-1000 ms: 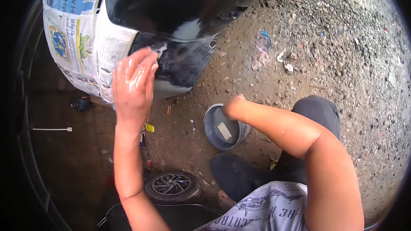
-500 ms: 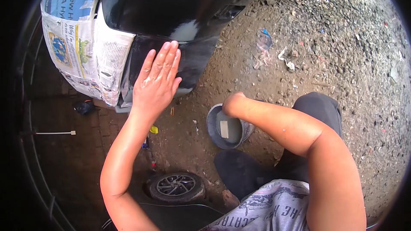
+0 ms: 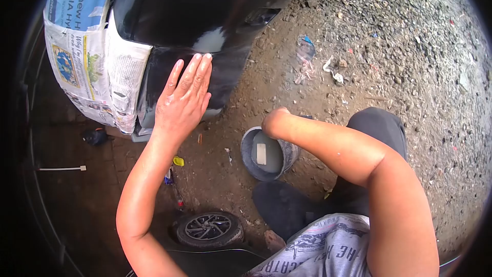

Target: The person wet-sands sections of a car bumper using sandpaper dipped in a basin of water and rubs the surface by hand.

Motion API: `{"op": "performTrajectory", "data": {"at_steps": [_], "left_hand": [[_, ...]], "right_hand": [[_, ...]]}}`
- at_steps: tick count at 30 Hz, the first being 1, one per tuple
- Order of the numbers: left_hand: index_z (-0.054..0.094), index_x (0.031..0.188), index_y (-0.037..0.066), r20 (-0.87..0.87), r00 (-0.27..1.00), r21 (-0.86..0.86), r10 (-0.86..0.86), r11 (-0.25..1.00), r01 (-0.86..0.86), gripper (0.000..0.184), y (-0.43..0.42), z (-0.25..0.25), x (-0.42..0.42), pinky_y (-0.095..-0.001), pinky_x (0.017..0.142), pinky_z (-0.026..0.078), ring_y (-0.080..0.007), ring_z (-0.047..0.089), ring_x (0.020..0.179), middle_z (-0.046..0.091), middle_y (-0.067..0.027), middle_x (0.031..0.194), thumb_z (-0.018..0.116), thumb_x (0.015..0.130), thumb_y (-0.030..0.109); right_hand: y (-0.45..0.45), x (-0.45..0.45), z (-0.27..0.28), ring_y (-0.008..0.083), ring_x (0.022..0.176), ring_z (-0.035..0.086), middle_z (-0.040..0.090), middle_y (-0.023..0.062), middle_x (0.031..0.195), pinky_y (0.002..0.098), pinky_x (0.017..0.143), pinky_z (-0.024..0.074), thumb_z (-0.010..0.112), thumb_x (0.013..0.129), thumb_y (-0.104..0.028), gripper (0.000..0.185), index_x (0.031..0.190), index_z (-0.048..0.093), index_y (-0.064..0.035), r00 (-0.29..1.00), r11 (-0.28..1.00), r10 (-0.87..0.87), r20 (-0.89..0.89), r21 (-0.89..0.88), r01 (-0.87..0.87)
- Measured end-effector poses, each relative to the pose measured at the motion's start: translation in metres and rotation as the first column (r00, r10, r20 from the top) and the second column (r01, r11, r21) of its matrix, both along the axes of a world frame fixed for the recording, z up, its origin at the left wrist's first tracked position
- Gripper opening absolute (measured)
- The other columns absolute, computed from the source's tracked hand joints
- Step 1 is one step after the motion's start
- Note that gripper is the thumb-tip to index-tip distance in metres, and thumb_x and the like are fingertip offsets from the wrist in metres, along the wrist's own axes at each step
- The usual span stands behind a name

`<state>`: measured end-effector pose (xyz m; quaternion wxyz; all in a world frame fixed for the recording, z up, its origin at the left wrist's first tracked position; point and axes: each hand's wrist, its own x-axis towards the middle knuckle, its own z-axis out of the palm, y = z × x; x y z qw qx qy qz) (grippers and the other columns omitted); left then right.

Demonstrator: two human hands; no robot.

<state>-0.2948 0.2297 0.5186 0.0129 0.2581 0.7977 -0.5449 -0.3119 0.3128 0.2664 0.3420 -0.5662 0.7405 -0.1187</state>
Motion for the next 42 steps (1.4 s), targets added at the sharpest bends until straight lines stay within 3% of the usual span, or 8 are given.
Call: {"op": "performTrajectory", "data": {"at_steps": [15,20,26,29,33,37,41,42], "left_hand": [[0.033,0.151,-0.003,0.090,0.991,-0.369,0.103,0.927,-0.063,0.067,0.010,-0.097,-0.047,-0.0423,0.126,0.004,-0.0246,0.014,0.153,0.025,-0.0113,0.162,0.039,0.101,0.041],[0.039,0.146,-0.008,0.090,0.990,-0.421,0.109,0.905,-0.062,0.056,0.000,-0.155,-0.088,-0.0416,0.124,0.001,-0.0256,0.018,0.152,0.031,-0.0147,0.160,0.030,0.102,0.025],[0.044,0.143,-0.009,0.225,0.901,-0.517,0.370,0.830,-0.211,0.055,0.002,-0.200,-0.130,-0.0432,0.118,0.025,-0.0290,0.045,0.138,0.045,-0.0160,0.152,0.035,0.101,0.025],[0.053,0.135,-0.007,0.173,0.867,-0.247,0.468,0.873,-0.421,0.049,-0.032,-0.239,-0.133,-0.0449,0.107,0.041,-0.0289,0.056,0.126,0.053,-0.0151,0.143,0.039,0.099,0.023],[0.060,0.124,-0.001,0.366,0.770,0.090,0.523,0.804,-0.588,0.039,-0.072,-0.257,-0.083,-0.0456,0.098,0.048,-0.0302,0.059,0.119,0.060,-0.0154,0.132,0.047,0.096,0.023],[0.060,0.123,0.006,0.505,0.595,0.426,0.625,0.420,-0.802,0.034,-0.059,-0.237,-0.009,-0.0485,0.095,0.050,-0.0362,0.060,0.115,0.061,-0.0150,0.128,0.053,0.095,0.024],[0.054,0.135,0.003,0.711,0.461,0.684,0.531,-0.370,-0.629,0.047,-0.047,-0.247,0.056,-0.0413,0.102,0.045,-0.0352,0.060,0.120,0.060,-0.0202,0.132,0.045,0.102,0.035],[0.055,0.133,0.002,0.754,0.477,0.633,0.452,-0.695,-0.342,0.050,-0.033,-0.250,0.071,-0.0421,0.102,0.044,-0.0340,0.060,0.120,0.062,-0.0183,0.130,0.042,0.103,0.039]], "right_hand": [[-0.020,0.002,-0.014,0.0255,0.103,0.071,0.073,0.0042,0.117,0.0442,0.082,0.0569,0.072,0.082,-0.018,0.030,0.111,0.076,-0.0163,0.998,1.000,-0.002,0.060,0.011,0.002],[-0.018,-0.005,-0.014,0.0259,0.099,0.071,0.074,0.0033,0.111,0.0463,0.076,0.0572,0.073,0.081,-0.021,0.029,0.109,0.077,-0.0155,0.996,1.000,-0.020,0.088,0.006,0.019],[-0.022,-0.012,-0.025,0.0283,0.094,0.072,0.074,0.0027,0.109,0.0485,0.071,0.0571,0.073,0.081,-0.022,0.029,0.109,0.076,-0.0146,0.987,0.999,-0.045,0.156,0.028,0.041],[-0.010,-0.022,-0.023,0.0291,0.093,0.072,0.074,0.0029,0.109,0.0501,0.070,0.0570,0.073,0.081,-0.022,0.029,0.109,0.076,-0.0138,0.986,0.997,-0.073,0.152,0.032,0.069],[0.002,-0.040,-0.023,0.0300,0.097,0.072,0.074,0.0065,0.111,0.0494,0.075,0.0577,0.071,0.083,-0.022,0.029,0.111,0.076,-0.0126,0.987,0.995,-0.096,0.131,0.014,0.095],[0.032,-0.060,0.014,0.0306,0.106,0.070,0.072,0.0146,0.114,0.0423,0.085,0.0563,0.066,0.085,-0.019,0.028,0.110,0.075,-0.0086,0.979,0.978,-0.163,0.118,-0.112,0.177],[0.026,-0.068,0.025,0.0303,0.112,0.067,0.071,0.0179,0.116,0.0418,0.090,0.0549,0.068,0.084,-0.020,0.031,0.109,0.074,-0.0039,0.956,0.948,-0.256,0.143,-0.158,0.277],[0.023,-0.066,0.025,0.0311,0.111,0.067,0.071,0.0188,0.115,0.0421,0.090,0.0549,0.068,0.083,-0.020,0.030,0.108,0.075,-0.0030,0.947,0.929,-0.286,0.148,-0.201,0.312]]}}
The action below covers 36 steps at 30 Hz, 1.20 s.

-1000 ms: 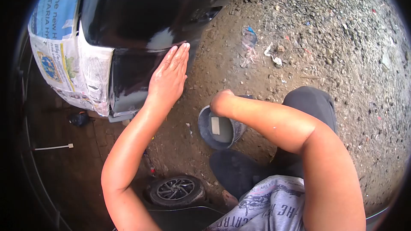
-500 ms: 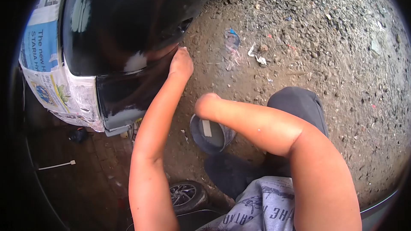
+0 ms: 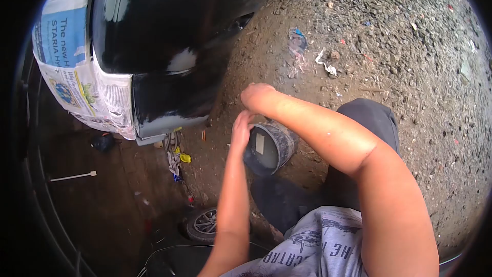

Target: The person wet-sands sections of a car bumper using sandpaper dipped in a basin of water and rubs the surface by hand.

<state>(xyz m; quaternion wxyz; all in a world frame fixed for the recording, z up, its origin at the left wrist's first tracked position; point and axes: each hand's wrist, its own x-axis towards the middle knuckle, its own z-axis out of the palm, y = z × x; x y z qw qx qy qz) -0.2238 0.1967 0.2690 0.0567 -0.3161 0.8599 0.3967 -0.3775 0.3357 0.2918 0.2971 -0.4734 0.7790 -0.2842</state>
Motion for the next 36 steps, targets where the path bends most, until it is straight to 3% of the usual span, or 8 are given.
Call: {"op": "performTrajectory", "data": {"at_steps": [1,7,11,16,19,25,29,36], "left_hand": [[0.056,0.130,0.001,-0.166,0.941,0.303,0.294,0.924,-0.234,0.053,0.016,-0.003,0.012,-0.0429,0.101,0.044,-0.0329,0.060,0.119,0.064,-0.0164,0.129,0.039,0.104,0.044],[0.058,0.122,0.004,-0.305,0.851,0.327,0.426,0.887,-0.327,0.035,0.048,-0.019,0.047,-0.0343,0.084,0.051,-0.0136,0.060,0.100,0.065,-0.0027,0.112,0.054,0.102,0.033],[0.063,0.109,0.006,-0.289,0.802,0.345,0.522,0.839,-0.421,0.023,0.045,-0.023,0.052,-0.0263,0.074,0.050,-0.0077,0.055,0.078,0.058,0.0036,0.090,0.059,0.100,0.027],[0.065,0.108,0.001,-0.435,0.819,0.302,0.373,0.918,-0.258,0.014,0.018,-0.009,0.043,-0.0270,0.080,0.049,-0.0093,0.062,0.091,0.069,-0.0040,0.104,0.062,0.095,0.007],[0.063,0.111,0.002,-0.188,0.910,0.417,0.370,0.869,-0.267,0.021,0.031,0.051,0.034,-0.0301,0.085,0.049,-0.0131,0.064,0.096,0.069,-0.0045,0.103,0.053,0.101,0.017],[0.061,0.111,0.007,-0.225,0.881,0.842,0.416,0.537,-0.039,0.027,-0.005,0.027,0.067,-0.0289,0.077,0.049,-0.0153,0.064,0.091,0.068,-0.0070,0.101,0.048,0.103,0.029],[0.060,0.118,0.008,-0.096,0.782,0.472,0.616,0.720,-0.509,0.042,-0.001,-0.036,0.096,-0.0301,0.077,0.047,-0.0142,0.063,0.090,0.068,-0.0061,0.101,0.054,0.099,0.045],[0.064,0.113,-0.003,-0.062,0.818,-0.123,0.572,0.809,-0.575,0.046,-0.019,-0.186,0.175,-0.0427,0.089,0.047,-0.0352,0.062,0.106,0.067,-0.0203,0.114,0.050,0.100,0.039]], "right_hand": [[-0.002,0.001,0.000,0.0319,0.111,0.067,0.071,0.0196,0.113,0.0424,0.089,0.0550,0.068,0.083,-0.019,0.030,0.107,0.075,-0.0022,0.999,0.998,-0.038,-0.008,-0.042,0.038],[-0.013,0.012,-0.003,0.0424,0.105,0.065,0.070,0.0262,0.089,0.0448,0.086,0.0534,0.064,0.079,-0.012,0.026,0.096,0.071,0.0048,0.990,0.974,0.109,0.084,-0.206,-0.090],[-0.009,0.017,-0.001,0.0342,0.119,0.061,0.064,0.0223,0.124,0.0455,0.093,0.0515,0.067,0.078,-0.013,0.033,0.108,0.071,-0.0004,0.997,0.979,0.077,-0.002,-0.191,-0.077],[0.017,0.036,0.019,0.0338,0.138,0.043,0.047,0.0153,0.146,0.0518,0.114,0.0349,0.072,0.079,-0.017,0.055,0.130,0.055,-0.0058,0.902,0.828,0.223,-0.368,-0.417,-0.375],[0.019,0.062,0.007,0.0326,0.144,0.034,0.047,0.0165,0.145,0.0539,0.120,0.0227,0.078,0.076,-0.022,0.067,0.135,0.050,-0.0051,0.874,0.853,0.261,-0.409,-0.327,-0.407],[0.019,0.055,0.023,0.0325,0.101,0.065,0.062,0.0136,0.106,0.0449,0.089,0.0496,0.069,0.082,-0.023,0.051,0.132,0.060,-0.0170,0.944,0.858,0.112,-0.311,-0.449,-0.249],[0.030,0.036,0.059,0.0319,0.098,0.062,0.060,0.0131,0.106,0.0421,0.086,0.0502,0.071,0.076,-0.013,0.057,0.132,0.060,-0.0161,0.935,0.673,-0.202,-0.292,-0.735,-0.084],[0.031,0.017,0.093,0.0296,0.099,0.059,0.058,0.0099,0.107,0.0412,0.088,0.0492,0.075,0.074,-0.007,0.063,0.135,0.057,-0.0127,0.804,0.389,-0.586,-0.100,-0.905,0.171]]}}
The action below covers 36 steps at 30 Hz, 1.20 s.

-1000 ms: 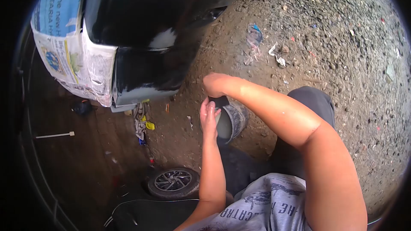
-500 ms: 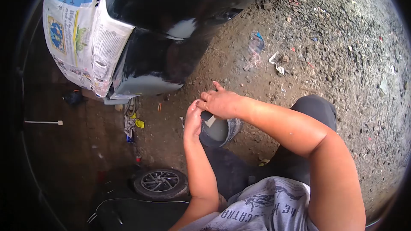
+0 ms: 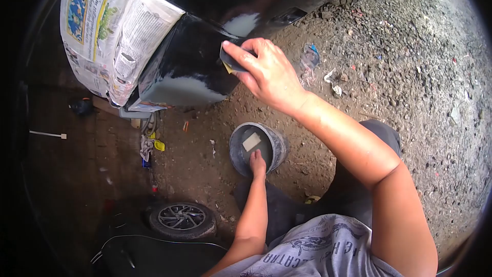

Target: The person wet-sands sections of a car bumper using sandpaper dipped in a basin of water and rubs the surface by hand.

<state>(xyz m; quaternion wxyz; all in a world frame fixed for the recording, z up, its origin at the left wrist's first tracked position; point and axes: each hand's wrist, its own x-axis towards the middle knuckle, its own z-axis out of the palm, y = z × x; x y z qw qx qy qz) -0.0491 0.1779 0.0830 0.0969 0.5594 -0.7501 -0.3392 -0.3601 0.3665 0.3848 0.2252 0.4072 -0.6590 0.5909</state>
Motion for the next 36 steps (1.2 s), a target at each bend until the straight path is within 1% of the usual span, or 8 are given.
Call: {"op": "performTrajectory", "data": {"at_steps": [1,2,5,11,16,25,29,36], "left_hand": [[0.064,0.113,-0.004,0.127,0.992,-0.071,-0.013,0.997,0.022,0.046,0.007,0.003,0.001,-0.0436,0.092,0.046,-0.0389,0.061,0.109,0.066,-0.0232,0.117,0.049,0.101,0.038],[0.061,0.120,-0.004,0.051,0.997,-0.059,0.053,0.997,-0.050,0.051,0.017,0.004,0.001,-0.0463,0.097,0.045,-0.0444,0.057,0.114,0.063,-0.0279,0.122,0.046,0.101,0.040],[0.060,0.125,-0.001,0.201,0.977,-0.090,0.070,0.995,-0.053,0.057,0.020,-0.018,0.008,-0.0484,0.099,0.044,-0.0438,0.058,0.115,0.063,-0.0261,0.123,0.040,0.101,0.047],[0.061,0.128,0.007,0.433,0.900,-0.043,0.059,0.998,-0.045,0.064,0.054,0.034,-0.022,-0.0509,0.098,0.043,-0.0421,0.057,0.118,0.063,-0.0208,0.127,0.028,0.101,0.054],[0.061,0.131,0.013,0.448,0.888,-0.072,0.101,0.994,-0.077,0.063,0.055,0.029,-0.027,-0.0517,0.097,0.044,-0.0401,0.059,0.117,0.065,-0.0162,0.126,0.026,0.101,0.056],[0.063,0.127,0.013,0.474,0.875,-0.085,0.101,0.994,-0.068,0.061,0.059,0.037,-0.031,-0.0522,0.096,0.045,-0.0406,0.060,0.114,0.066,-0.0168,0.123,0.028,0.100,0.055],[0.061,0.130,0.014,0.496,0.867,-0.027,0.060,0.998,-0.053,0.062,0.055,0.039,-0.031,-0.0521,0.097,0.044,-0.0403,0.059,0.117,0.064,-0.0178,0.127,0.026,0.100,0.055],[0.058,0.133,0.009,0.488,0.871,0.101,-0.053,0.995,0.004,0.066,0.044,0.026,-0.026,-0.0504,0.105,0.039,-0.0384,0.053,0.126,0.058,-0.0167,0.136,0.023,0.101,0.055]], "right_hand": [[-0.002,-0.003,-0.001,0.0295,0.099,0.059,0.058,0.0099,0.107,0.0409,0.088,0.0492,0.076,0.074,-0.008,0.064,0.135,0.057,-0.0123,1.000,1.000,-0.009,0.006,0.004,0.009],[-0.005,-0.005,0.000,0.0296,0.098,0.059,0.058,0.0100,0.107,0.0411,0.088,0.0492,0.076,0.074,-0.008,0.064,0.135,0.057,-0.0124,1.000,1.000,-0.013,-0.006,-0.011,0.013],[-0.014,-0.011,0.002,0.0301,0.097,0.058,0.058,0.0105,0.106,0.0414,0.088,0.0493,0.076,0.074,-0.008,0.065,0.135,0.057,-0.0136,0.999,0.999,-0.037,-0.031,-0.030,0.036],[-0.021,-0.008,-0.009,0.0322,0.093,0.060,0.055,0.0125,0.104,0.0421,0.083,0.0515,0.071,0.076,-0.006,0.074,0.145,0.049,-0.0241,0.998,0.998,-0.033,0.059,0.057,0.029],[-0.028,-0.014,-0.016,0.0334,0.088,0.062,0.053,0.0141,0.106,0.0423,0.076,0.0546,0.061,0.080,-0.002,0.079,0.151,0.041,-0.0291,0.998,0.994,-0.046,0.043,0.105,0.041],[-0.032,-0.008,-0.001,0.0312,0.074,0.059,0.051,0.0137,0.096,0.0414,0.064,0.0535,0.066,0.074,-0.006,0.082,0.150,0.043,-0.0292,0.987,0.981,-0.161,-0.024,0.109,0.163],[-0.033,-0.004,0.010,0.0266,0.073,0.058,0.051,0.0113,0.090,0.0387,0.063,0.0506,0.072,0.070,-0.013,0.084,0.148,0.045,-0.0266,0.954,0.948,-0.269,-0.135,0.139,0.287],[-0.055,0.015,0.030,0.0299,0.081,0.054,0.050,0.0125,0.091,0.0423,0.066,0.0396,0.063,0.073,-0.002,0.083,0.150,0.043,-0.0253,0.895,0.884,-0.429,-0.126,0.144,0.444]]}}
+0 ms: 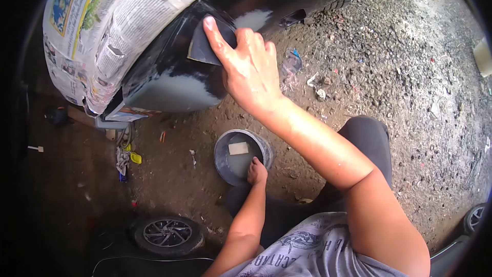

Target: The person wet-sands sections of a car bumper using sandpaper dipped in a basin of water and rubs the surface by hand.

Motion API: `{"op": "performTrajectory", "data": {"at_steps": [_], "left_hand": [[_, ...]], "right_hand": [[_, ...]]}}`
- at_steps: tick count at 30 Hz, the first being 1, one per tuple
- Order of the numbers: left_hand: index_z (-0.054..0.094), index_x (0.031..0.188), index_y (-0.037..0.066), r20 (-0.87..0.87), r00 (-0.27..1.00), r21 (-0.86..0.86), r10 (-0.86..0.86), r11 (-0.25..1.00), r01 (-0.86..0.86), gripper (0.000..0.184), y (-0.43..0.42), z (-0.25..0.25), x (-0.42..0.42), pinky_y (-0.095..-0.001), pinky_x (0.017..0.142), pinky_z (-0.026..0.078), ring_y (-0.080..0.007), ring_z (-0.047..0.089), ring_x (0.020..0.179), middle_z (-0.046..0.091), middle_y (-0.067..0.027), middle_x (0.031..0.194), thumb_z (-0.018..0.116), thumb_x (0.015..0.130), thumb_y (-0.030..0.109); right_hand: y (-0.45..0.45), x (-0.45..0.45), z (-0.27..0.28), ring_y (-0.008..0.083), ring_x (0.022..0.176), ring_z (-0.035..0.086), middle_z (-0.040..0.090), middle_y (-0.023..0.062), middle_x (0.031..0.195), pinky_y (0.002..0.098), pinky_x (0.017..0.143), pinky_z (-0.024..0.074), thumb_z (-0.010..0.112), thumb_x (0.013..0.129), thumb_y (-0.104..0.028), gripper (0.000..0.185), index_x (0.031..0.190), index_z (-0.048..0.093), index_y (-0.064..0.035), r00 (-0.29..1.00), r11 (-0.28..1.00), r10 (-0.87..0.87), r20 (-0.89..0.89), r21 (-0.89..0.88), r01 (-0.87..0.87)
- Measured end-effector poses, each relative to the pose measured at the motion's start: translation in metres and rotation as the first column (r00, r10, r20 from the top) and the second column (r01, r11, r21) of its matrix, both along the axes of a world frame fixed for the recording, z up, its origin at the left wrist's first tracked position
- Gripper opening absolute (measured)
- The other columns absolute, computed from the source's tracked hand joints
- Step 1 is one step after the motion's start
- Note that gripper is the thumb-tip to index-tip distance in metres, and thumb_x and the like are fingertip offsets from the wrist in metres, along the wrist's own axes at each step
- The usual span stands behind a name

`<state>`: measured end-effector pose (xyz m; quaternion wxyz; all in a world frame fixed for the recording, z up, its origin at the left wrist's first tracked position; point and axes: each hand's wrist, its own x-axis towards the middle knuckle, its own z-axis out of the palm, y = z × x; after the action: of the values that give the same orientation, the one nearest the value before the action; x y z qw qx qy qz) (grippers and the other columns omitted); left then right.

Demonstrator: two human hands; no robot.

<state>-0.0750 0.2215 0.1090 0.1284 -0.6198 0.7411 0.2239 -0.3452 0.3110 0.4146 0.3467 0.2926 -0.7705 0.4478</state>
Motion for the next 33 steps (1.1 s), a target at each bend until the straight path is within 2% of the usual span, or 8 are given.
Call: {"op": "performTrajectory", "data": {"at_steps": [7,11,15,19,22,26,30,33], "left_hand": [[0.061,0.130,0.009,-0.043,0.999,0.019,-0.008,1.000,0.009,0.065,-0.003,-0.001,0.002,-0.0505,0.105,0.040,-0.0358,0.054,0.126,0.059,-0.0169,0.134,0.024,0.101,0.054],[0.059,0.133,0.010,-0.065,0.998,0.043,0.013,0.999,-0.010,0.064,-0.005,-0.001,0.000,-0.0499,0.107,0.038,-0.0342,0.052,0.128,0.059,-0.0151,0.136,0.025,0.101,0.054],[0.058,0.133,0.010,-0.052,0.998,0.040,0.019,0.999,-0.016,0.065,0.001,0.005,0.008,-0.0481,0.108,0.036,-0.0333,0.051,0.129,0.058,-0.0138,0.137,0.025,0.101,0.055],[0.060,0.132,0.010,-0.096,0.995,0.017,0.016,1.000,-0.014,0.065,-0.003,-0.004,0.002,-0.0477,0.108,0.037,-0.0334,0.051,0.129,0.059,-0.0142,0.136,0.024,0.101,0.055],[0.060,0.131,0.010,-0.083,0.996,0.030,0.012,1.000,-0.009,0.065,0.002,0.009,0.005,-0.0478,0.107,0.037,-0.0337,0.053,0.128,0.060,-0.0141,0.135,0.024,0.101,0.055],[0.058,0.134,0.007,-0.125,0.992,0.032,0.008,0.999,-0.004,0.067,0.001,0.009,0.004,-0.0483,0.108,0.036,-0.0351,0.051,0.130,0.057,-0.0159,0.138,0.024,0.101,0.054],[0.058,0.134,0.009,-0.104,0.995,0.048,0.001,0.999,0.004,0.065,0.003,0.016,0.008,-0.0484,0.108,0.037,-0.0351,0.051,0.129,0.057,-0.0145,0.139,0.025,0.101,0.054],[0.058,0.134,0.009,-0.127,0.992,0.038,0.010,0.999,-0.005,0.064,0.000,0.015,0.004,-0.0486,0.107,0.037,-0.0348,0.052,0.129,0.058,-0.0143,0.138,0.025,0.101,0.053]], "right_hand": [[-0.013,0.010,0.013,0.0371,0.090,0.053,0.050,0.0192,0.099,0.0456,0.074,0.0433,0.060,0.071,0.005,0.089,0.154,0.037,-0.0198,0.984,0.984,-0.177,0.012,0.010,0.177],[-0.015,0.014,-0.002,0.0377,0.090,0.054,0.050,0.0200,0.100,0.0460,0.075,0.0447,0.059,0.073,0.005,0.088,0.154,0.036,-0.0197,0.981,0.978,-0.193,0.034,0.087,0.190],[-0.018,0.007,0.023,0.0356,0.090,0.054,0.050,0.0180,0.097,0.0452,0.072,0.0411,0.058,0.076,-0.001,0.082,0.153,0.038,-0.0229,0.980,0.980,-0.195,0.029,-0.026,0.196],[-0.016,0.018,0.006,0.0375,0.089,0.055,0.051,0.0195,0.096,0.0448,0.070,0.0434,0.060,0.075,0.000,0.085,0.154,0.037,-0.0214,0.981,0.979,-0.189,0.048,0.092,0.184],[-0.019,0.010,0.021,0.0411,0.084,0.055,0.049,0.0218,0.094,0.0501,0.073,0.0481,0.060,0.070,0.004,0.091,0.155,0.034,-0.0161,0.980,0.981,-0.196,-0.036,-0.017,0.196],[-0.018,0.024,0.014,0.0412,0.084,0.056,0.050,0.0229,0.096,0.0496,0.074,0.0490,0.059,0.072,0.005,0.088,0.154,0.034,-0.0154,0.984,0.989,-0.139,0.112,0.074,0.131],[-0.022,0.010,0.020,0.0385,0.083,0.056,0.051,0.0205,0.092,0.0459,0.068,0.0474,0.060,0.074,0.002,0.085,0.153,0.037,-0.0183,0.982,0.981,-0.188,-0.034,-0.058,0.186],[-0.020,0.025,0.013,0.0383,0.085,0.056,0.052,0.0211,0.094,0.0467,0.069,0.0469,0.059,0.075,0.003,0.081,0.152,0.038,-0.0170,0.983,0.985,-0.164,0.082,0.058,0.160]]}}
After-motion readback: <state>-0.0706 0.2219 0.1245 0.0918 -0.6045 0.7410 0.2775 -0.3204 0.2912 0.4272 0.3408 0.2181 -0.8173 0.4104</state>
